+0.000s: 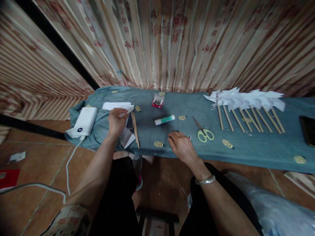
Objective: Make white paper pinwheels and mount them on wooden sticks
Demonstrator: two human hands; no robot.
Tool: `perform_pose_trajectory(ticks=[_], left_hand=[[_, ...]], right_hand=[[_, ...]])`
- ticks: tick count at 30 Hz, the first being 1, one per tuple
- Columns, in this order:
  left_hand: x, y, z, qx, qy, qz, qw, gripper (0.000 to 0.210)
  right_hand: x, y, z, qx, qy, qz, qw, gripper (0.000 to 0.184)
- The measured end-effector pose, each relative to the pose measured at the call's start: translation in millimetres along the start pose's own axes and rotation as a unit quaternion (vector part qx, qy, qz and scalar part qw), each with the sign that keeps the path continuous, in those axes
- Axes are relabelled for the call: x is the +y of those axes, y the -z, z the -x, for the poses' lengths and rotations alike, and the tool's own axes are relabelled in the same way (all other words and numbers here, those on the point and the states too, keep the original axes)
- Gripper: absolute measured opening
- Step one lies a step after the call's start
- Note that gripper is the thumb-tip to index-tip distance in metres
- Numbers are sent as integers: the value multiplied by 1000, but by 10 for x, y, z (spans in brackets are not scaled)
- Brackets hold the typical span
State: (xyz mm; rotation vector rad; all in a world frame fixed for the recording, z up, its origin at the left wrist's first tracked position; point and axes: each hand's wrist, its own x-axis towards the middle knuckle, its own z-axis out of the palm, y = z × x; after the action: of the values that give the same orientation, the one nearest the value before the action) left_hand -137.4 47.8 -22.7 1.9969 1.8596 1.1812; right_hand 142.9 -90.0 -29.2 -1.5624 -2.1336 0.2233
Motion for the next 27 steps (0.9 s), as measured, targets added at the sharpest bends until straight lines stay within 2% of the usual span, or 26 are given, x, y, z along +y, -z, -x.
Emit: perform_pose_trajectory(ticks=[2, 4, 9, 13, 16, 19, 23, 27], left_hand=[[136, -6, 22, 41, -8, 87, 995, 8], [361, -5, 119, 44, -63, 151, 986, 6], [901, -77, 644, -98, -241, 218, 940, 9], [1005, -219, 1004, -202, -302, 198, 910, 14], [980, -301, 1122, -249, -301, 180, 903, 17], [969, -353, 1165, -276, -265, 201, 902, 20], [1017, -415, 1167, -277, -195, 266, 903, 19], [1097, -453, 1169, -290, -135, 309, 896, 20]], right_hand=[[14, 16, 6, 16, -4, -5, 1000, 22], [34, 57, 15, 46, -13, -9, 999, 23], [142, 207, 89, 103, -52, -7, 993, 22], [265, 288, 206, 89, -57, 5, 994, 22], [327, 330, 292, 73, -56, 8, 996, 23], [322, 360, 345, 64, -55, -13, 996, 22], [228, 364, 359, 59, -71, -70, 993, 18], [145, 343, 347, 30, -61, -138, 988, 27]])
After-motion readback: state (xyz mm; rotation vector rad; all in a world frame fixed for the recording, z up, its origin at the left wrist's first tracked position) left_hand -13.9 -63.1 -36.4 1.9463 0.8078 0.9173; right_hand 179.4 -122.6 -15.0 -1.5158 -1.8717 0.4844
